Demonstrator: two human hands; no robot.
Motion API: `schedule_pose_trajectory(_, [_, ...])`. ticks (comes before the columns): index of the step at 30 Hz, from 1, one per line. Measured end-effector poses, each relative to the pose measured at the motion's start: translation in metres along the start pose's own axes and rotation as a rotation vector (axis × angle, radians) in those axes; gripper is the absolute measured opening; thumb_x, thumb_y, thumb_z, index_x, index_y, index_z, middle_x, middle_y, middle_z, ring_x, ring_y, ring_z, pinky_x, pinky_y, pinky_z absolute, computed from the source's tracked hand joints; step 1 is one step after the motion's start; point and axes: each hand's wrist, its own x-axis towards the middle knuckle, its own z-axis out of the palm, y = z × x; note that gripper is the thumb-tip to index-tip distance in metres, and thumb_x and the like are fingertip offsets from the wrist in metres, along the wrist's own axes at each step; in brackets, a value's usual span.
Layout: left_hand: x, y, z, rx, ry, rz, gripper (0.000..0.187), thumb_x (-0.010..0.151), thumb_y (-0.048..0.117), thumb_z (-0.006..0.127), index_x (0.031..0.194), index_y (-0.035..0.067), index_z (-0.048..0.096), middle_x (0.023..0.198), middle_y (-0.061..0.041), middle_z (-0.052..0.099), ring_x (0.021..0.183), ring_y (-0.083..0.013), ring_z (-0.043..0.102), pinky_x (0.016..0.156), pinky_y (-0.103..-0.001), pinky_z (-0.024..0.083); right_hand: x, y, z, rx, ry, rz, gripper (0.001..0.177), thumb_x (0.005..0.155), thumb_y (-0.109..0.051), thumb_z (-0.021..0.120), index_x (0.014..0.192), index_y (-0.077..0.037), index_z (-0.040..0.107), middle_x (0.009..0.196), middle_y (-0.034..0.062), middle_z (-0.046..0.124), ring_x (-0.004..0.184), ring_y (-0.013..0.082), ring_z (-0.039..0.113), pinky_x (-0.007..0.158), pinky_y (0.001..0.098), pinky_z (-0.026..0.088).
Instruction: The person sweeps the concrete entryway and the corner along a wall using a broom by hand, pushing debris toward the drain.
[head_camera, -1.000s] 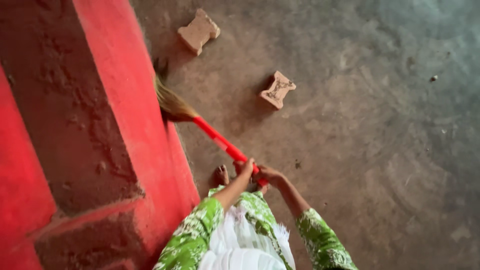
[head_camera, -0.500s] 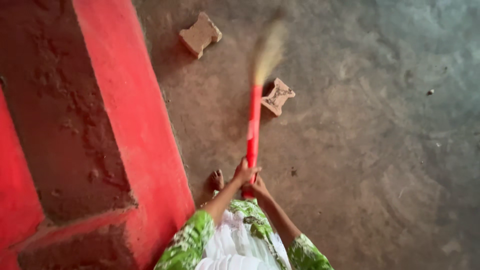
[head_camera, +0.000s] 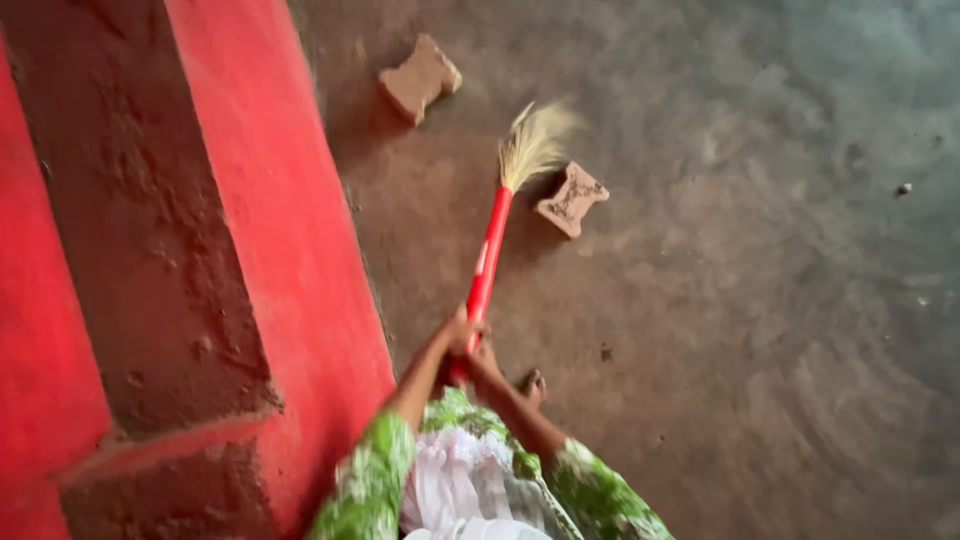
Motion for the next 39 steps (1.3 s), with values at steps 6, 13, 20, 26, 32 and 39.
schedule_pose_trajectory(6, [-0.050,-0.037,0.064,-0.095,0.188,0.102,0.065,0.071,0.019,0.086,0.121,0.000,0.049,0.090,-0.012,0.067,0.071,-0.0227,0.068,0.062,-0.041,0.058,-0.047,-0.012,-0.077,-0.190,-0.263,0.113,0.031,0.082,-0.019,0.073,0.109,-0.012,0.060,0.089,0.0033,0.070,0.073,0.0161,0.069,0.063,0.0316,0.057])
schedule_pose_trajectory(13, [0.006,-0.010,0.059,0.275,0.096,-0.226,0.061,0.065,0.024,0.082,0.114,-0.006,0.065,0.080,-0.013,0.072,0.066,-0.0222,0.070,0.058,-0.042,0.059,-0.019,-0.012,-0.067,0.189,-0.216,0.282,0.028,0.090,-0.022,0.071,0.106,0.001,0.066,0.090,0.0095,0.073,0.072,0.0198,0.070,0.064,0.0311,0.057])
schedule_pose_trajectory(20, [-0.048,-0.033,0.025,0.533,-0.020,0.026,0.067,0.065,0.033,0.085,0.118,0.005,0.056,0.098,-0.022,0.072,0.089,-0.0315,0.072,0.078,-0.047,0.058,-0.074,0.028,-0.023,0.165,-0.166,-0.073,0.028,0.081,-0.018,0.072,0.105,-0.006,0.065,0.086,0.0066,0.072,0.070,0.0201,0.070,0.064,0.0349,0.060])
schedule_pose_trajectory(26, [-0.053,-0.042,0.030,0.650,0.147,-0.098,0.075,0.067,0.032,0.088,0.127,0.004,0.051,0.106,-0.028,0.069,0.098,-0.0381,0.070,0.084,-0.047,0.058,-0.076,0.041,-0.030,0.145,-0.200,-0.010,0.029,0.086,-0.018,0.073,0.106,0.001,0.065,0.084,0.0082,0.069,0.071,0.0212,0.067,0.065,0.0356,0.057])
schedule_pose_trajectory(32, [-0.025,-0.014,0.018,0.894,-0.187,-0.023,0.053,0.062,0.033,0.084,0.103,0.001,0.079,0.086,-0.016,0.077,0.079,-0.0239,0.076,0.068,-0.042,0.061,-0.064,0.041,0.006,0.493,-0.175,0.108,0.038,0.086,-0.030,0.070,0.119,-0.010,0.062,0.105,0.0043,0.072,0.090,0.0182,0.070,0.077,0.0341,0.059])
schedule_pose_trajectory(39, [-0.121,-0.041,0.020,0.692,0.176,0.048,0.068,0.066,0.030,0.093,0.118,0.004,0.057,0.096,-0.022,0.071,0.082,-0.0319,0.069,0.072,-0.044,0.057,-0.126,0.050,-0.025,0.114,-0.353,0.010,0.033,0.085,-0.018,0.067,0.117,-0.011,0.060,0.097,0.0026,0.069,0.085,0.0148,0.067,0.076,0.0316,0.058])
